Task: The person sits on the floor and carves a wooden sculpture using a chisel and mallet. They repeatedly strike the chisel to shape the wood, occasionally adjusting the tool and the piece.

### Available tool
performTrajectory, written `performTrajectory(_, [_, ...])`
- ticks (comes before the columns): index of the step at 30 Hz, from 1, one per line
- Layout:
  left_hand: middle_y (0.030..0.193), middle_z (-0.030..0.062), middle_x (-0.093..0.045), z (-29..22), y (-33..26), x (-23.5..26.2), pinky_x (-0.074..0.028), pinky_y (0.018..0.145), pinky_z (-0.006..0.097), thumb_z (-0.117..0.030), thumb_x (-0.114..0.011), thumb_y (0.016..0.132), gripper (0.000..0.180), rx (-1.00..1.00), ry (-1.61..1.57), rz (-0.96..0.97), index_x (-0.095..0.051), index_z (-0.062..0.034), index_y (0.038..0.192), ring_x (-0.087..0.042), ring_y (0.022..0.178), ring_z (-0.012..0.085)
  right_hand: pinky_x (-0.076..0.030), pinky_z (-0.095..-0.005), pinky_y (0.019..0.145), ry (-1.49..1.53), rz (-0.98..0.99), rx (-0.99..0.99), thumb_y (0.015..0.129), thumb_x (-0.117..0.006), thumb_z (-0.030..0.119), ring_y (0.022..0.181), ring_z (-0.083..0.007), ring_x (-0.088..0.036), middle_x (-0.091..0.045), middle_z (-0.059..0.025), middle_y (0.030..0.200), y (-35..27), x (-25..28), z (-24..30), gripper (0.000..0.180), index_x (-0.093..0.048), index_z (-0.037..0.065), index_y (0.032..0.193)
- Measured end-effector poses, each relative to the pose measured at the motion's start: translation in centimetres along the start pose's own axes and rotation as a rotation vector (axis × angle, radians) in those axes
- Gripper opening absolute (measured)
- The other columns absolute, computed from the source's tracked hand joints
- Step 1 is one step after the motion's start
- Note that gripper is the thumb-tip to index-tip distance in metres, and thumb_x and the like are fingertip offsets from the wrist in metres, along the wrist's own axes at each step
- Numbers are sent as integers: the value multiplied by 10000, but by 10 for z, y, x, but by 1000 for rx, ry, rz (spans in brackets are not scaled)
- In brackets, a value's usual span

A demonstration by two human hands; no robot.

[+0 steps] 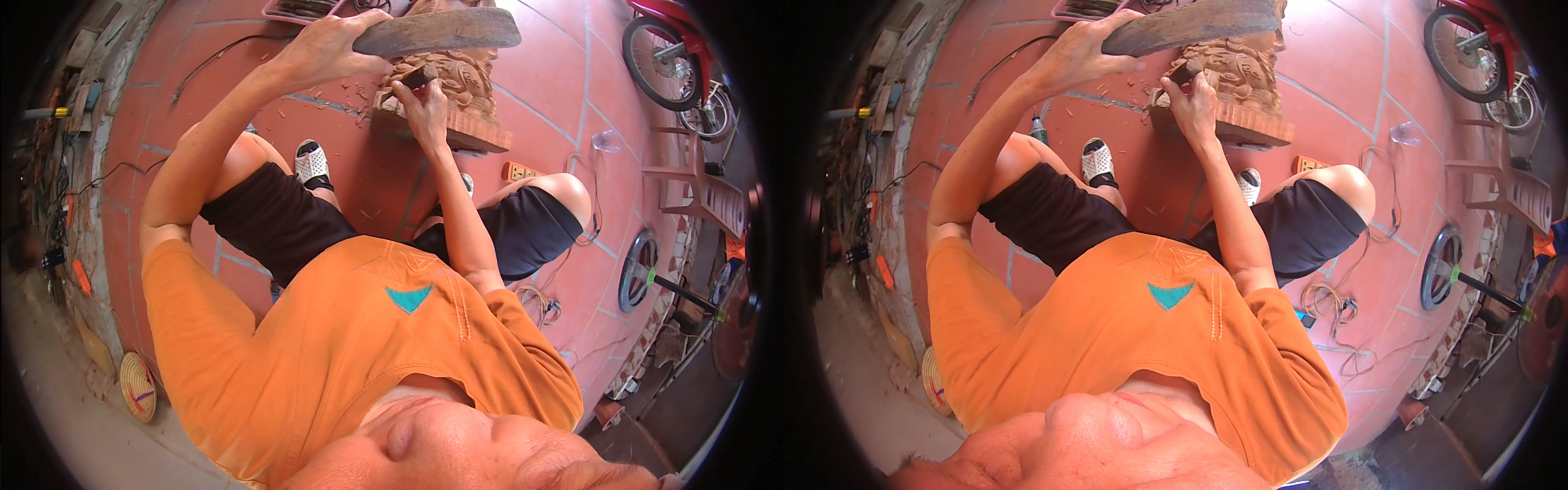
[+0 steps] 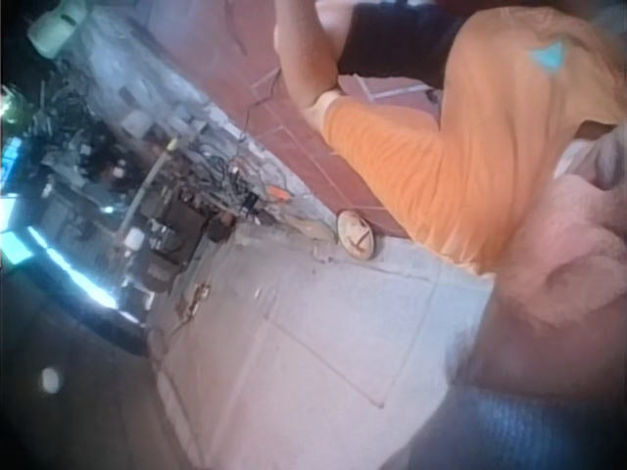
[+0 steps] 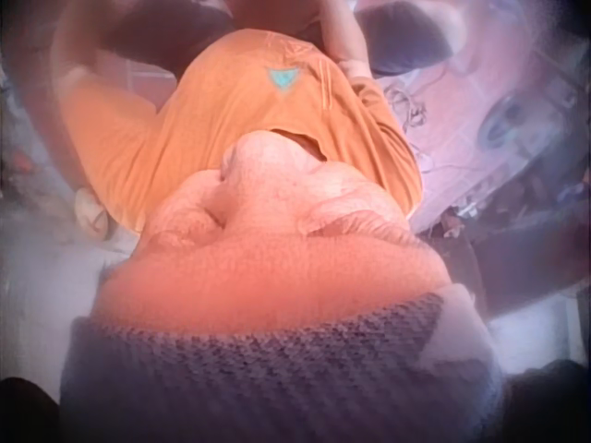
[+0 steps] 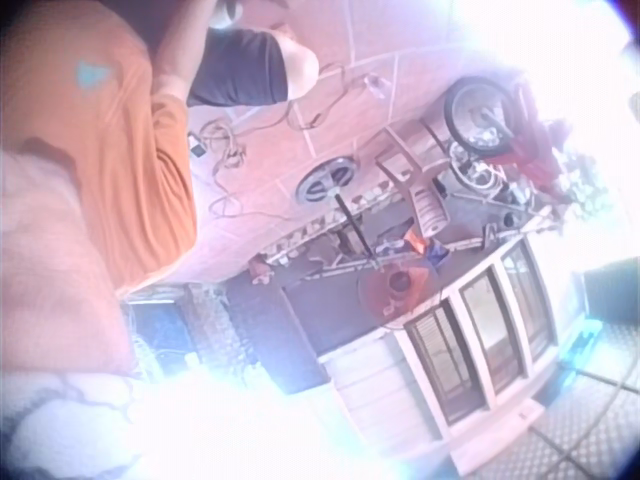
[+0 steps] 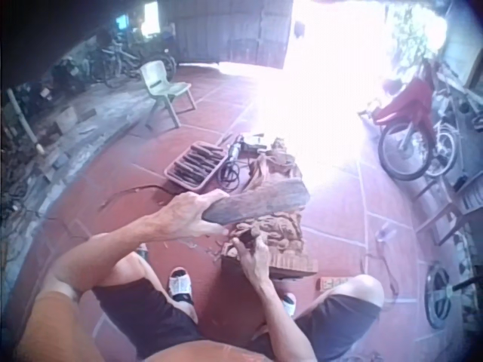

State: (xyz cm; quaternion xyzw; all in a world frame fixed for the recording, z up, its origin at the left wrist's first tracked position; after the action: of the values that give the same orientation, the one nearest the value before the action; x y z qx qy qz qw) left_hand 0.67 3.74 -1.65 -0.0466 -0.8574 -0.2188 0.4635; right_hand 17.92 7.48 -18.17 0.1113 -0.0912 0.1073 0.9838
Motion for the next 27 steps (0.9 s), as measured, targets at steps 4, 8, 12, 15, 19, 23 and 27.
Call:
performTrajectory(4, [872, 206, -716, -1, -4, -7, -550, 775, 465, -368, -756, 809, 633, 64, -5, 171, -559, -75, 1335, -712, 805, 360, -534, -354, 682, 63, 12, -17, 875, -762, 217, 723, -204, -690, -737, -114, 830, 3, -3, -8, 272, -666, 8, 1021])
performTrajectory(8, [698, 177, -686, 14, -12, -25, -549, 702, 464, -280, -747, 806, 591, 115, 173, 329, -544, -79, 1323, -707, 650, 331, -536, -366, 672, -2, 2, -16, 863, -776, 225, 722, -231, -704, -734, -145, 814, 3, -3, -4, 286, -658, -6, 982])
performTrajectory(12, [789, 211, -704, -3, -7, -9, -551, 716, 458, -308, -758, 799, 636, 93, 141, 235, -541, -73, 1349, -714, 723, 357, -538, -384, 659, -28, -24, 20, 848, -789, 236, 723, -276, -718, -727, -180, 797, 2, -3, 1, 304, -649, -16, 943])
performTrajectory(15, [898, 237, -713, -19, -1, 0, -545, 763, 465, -368, -745, 801, 615, 37, -37, 86, -575, -73, 1313, -709, 822, 375, -539, -392, 658, -106, -24, -17, 846, -791, 240, 729, -298, -723, -725, -187, 797, 0, -1, 7, 306, -649, -16, 937])
performTrajectory(19, [813, 211, -704, -6, -3, -19, -546, 715, 468, -332, -757, 797, 633, 78, 90, 202, -547, -77, 1337, -712, 759, 368, -541, -401, 661, -131, -15, 11, 842, -795, 241, 732, -316, -723, -720, -200, 799, 0, -1, 9, 316, -644, -23, 929])
performTrajectory(23, [788, 189, -711, -5, -4, -23, -548, 701, 457, -335, -736, 804, 597, 143, 247, 339, -556, -95, 1321, -719, 715, 319, -547, -353, 645, -20, -4, -52, 872, -777, 204, 732, -237, -719, -726, -142, 803, 0, -1, 2, 262, -639, -9, 939])
performTrajectory(27, [813, 193, -717, 8, -3, -17, -554, 724, 447, -332, -736, 811, 606, 169, 219, 259, -553, -117, 1346, -719, 725, 322, -581, -304, 635, 459, -29, -231, 901, -747, 138, 753, -179, -705, -708, -86, 882, 3, 1, -18, 222, -611, 15, 1025])
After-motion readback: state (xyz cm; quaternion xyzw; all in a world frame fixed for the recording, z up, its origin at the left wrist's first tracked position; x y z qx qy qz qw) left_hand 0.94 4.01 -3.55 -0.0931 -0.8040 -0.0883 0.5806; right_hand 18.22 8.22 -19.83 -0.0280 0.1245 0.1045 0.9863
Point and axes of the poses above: each hand's wrist, its own y-axis towards the middle knuckle, its own x-axis out of the back of the hand, z = x × y, the point moved 7 cm from there along y, towards the middle knuckle
